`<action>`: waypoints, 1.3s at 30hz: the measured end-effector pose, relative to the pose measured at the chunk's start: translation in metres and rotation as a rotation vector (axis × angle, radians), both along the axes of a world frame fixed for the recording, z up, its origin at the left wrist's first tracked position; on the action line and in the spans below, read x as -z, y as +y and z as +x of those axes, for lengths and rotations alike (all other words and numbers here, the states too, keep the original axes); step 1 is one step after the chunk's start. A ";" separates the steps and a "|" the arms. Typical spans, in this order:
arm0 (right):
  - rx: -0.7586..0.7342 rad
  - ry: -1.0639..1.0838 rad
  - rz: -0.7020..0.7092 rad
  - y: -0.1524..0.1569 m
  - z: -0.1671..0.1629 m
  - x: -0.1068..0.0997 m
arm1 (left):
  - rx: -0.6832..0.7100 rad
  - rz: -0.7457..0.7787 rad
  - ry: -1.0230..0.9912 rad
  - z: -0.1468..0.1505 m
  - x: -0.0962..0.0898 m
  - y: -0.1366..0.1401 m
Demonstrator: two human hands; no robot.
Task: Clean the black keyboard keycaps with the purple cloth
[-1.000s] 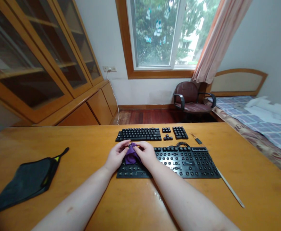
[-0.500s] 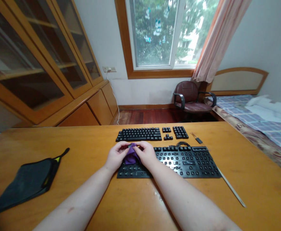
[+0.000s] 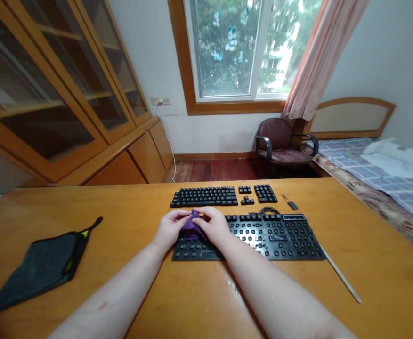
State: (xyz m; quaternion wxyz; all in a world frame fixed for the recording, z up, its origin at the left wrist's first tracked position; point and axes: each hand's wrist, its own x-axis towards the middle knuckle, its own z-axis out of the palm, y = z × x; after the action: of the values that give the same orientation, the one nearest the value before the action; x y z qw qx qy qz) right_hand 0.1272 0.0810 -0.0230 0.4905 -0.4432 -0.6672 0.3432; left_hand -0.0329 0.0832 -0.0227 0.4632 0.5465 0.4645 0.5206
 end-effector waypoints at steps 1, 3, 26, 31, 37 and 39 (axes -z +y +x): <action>-0.002 0.005 -0.001 0.000 0.000 -0.001 | -0.001 0.010 0.007 0.000 -0.001 0.000; -0.004 0.023 -0.009 -0.001 0.001 -0.002 | -0.003 0.030 0.030 -0.002 -0.002 0.000; 0.024 0.001 -0.034 -0.002 0.002 -0.003 | 0.025 -0.058 -0.034 0.000 -0.001 -0.002; 0.037 -0.001 -0.034 -0.001 0.002 0.000 | 0.048 -0.013 -0.028 0.000 0.003 -0.001; 0.042 -0.018 0.022 -0.002 -0.001 -0.003 | 0.077 0.018 0.087 0.003 0.000 -0.004; 0.035 0.000 0.034 -0.003 -0.001 -0.004 | 0.046 0.048 0.102 0.004 0.000 -0.004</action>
State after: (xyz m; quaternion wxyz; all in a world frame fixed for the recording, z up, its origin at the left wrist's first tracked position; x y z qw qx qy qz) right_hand 0.1265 0.0782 -0.0189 0.5042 -0.4465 -0.6649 0.3230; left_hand -0.0286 0.0793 -0.0229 0.4376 0.5939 0.4622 0.4920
